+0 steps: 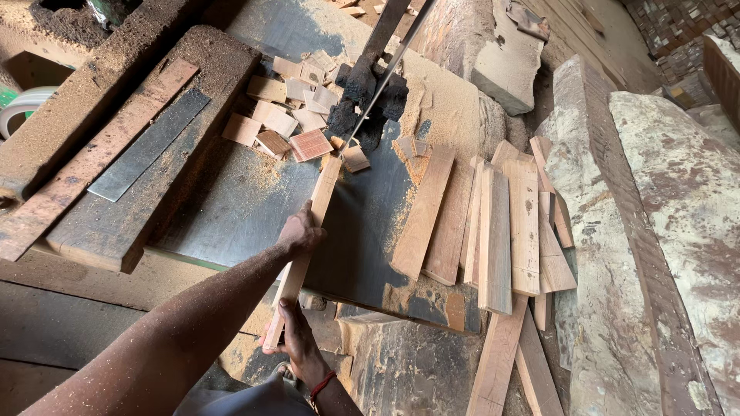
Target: The person feeds wood pieces through a band saw to cut them into smaller strips.
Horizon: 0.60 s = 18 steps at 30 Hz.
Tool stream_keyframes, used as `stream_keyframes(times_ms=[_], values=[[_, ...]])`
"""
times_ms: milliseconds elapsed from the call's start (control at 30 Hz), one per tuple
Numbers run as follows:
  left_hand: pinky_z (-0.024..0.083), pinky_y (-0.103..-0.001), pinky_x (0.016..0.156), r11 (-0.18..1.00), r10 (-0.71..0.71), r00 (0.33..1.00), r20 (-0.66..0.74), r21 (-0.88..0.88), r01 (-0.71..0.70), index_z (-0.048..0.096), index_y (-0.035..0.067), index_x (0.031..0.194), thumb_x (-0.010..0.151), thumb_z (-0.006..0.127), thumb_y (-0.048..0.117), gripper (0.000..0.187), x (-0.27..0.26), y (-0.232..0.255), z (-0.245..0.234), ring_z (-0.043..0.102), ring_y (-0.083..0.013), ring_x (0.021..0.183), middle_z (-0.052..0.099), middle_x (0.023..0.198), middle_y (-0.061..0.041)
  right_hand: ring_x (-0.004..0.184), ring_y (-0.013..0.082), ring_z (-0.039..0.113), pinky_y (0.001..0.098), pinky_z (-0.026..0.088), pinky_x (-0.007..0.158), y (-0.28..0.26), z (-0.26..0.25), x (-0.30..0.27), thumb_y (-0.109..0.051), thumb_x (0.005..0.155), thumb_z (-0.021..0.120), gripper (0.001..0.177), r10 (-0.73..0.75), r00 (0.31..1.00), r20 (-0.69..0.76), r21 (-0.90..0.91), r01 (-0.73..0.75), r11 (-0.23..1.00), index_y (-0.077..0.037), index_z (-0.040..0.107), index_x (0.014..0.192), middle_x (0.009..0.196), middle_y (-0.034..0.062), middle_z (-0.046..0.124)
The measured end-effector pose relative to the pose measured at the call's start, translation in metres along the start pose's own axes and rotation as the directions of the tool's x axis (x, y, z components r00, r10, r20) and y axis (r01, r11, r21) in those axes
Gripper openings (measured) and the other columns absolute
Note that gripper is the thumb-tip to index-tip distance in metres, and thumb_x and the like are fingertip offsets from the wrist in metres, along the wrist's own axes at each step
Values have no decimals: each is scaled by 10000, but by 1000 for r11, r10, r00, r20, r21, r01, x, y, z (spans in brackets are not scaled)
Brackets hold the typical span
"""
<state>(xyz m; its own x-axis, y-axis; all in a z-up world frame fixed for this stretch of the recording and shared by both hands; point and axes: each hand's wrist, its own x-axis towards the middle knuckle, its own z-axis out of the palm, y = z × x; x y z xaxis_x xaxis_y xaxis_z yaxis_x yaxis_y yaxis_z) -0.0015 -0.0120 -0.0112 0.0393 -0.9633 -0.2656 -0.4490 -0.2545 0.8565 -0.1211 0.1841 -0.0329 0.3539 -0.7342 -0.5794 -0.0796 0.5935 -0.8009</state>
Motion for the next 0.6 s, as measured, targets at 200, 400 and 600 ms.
stream_keyframes(times_ms=[200,400,600], values=[[621,-423,926,1000,-6,1000,8,-8,6,211,-78,1581,750,662,182,980,-2,11,-6,739,-396,1004,715,1120,-292,870,238,748,432,656,697,7,-6,10,-673,999,451,750,-17,1000,3,28,17,999,-45,445,1409,952,101,633],[607,-418,941,1000,7,1000,1,-4,-7,214,-87,1576,772,661,178,958,5,9,-4,744,-393,997,727,1116,-281,840,234,748,415,648,663,1,-6,11,-662,994,458,730,-26,1000,-7,30,27,999,-53,461,1396,946,98,636],[591,-422,945,998,49,999,-22,46,-48,204,-111,1569,803,678,215,958,15,0,3,721,-414,1039,719,1119,-292,834,236,750,413,647,663,-4,-4,12,-650,999,458,709,-14,1000,-24,41,15,999,-72,464,1410,947,90,647]])
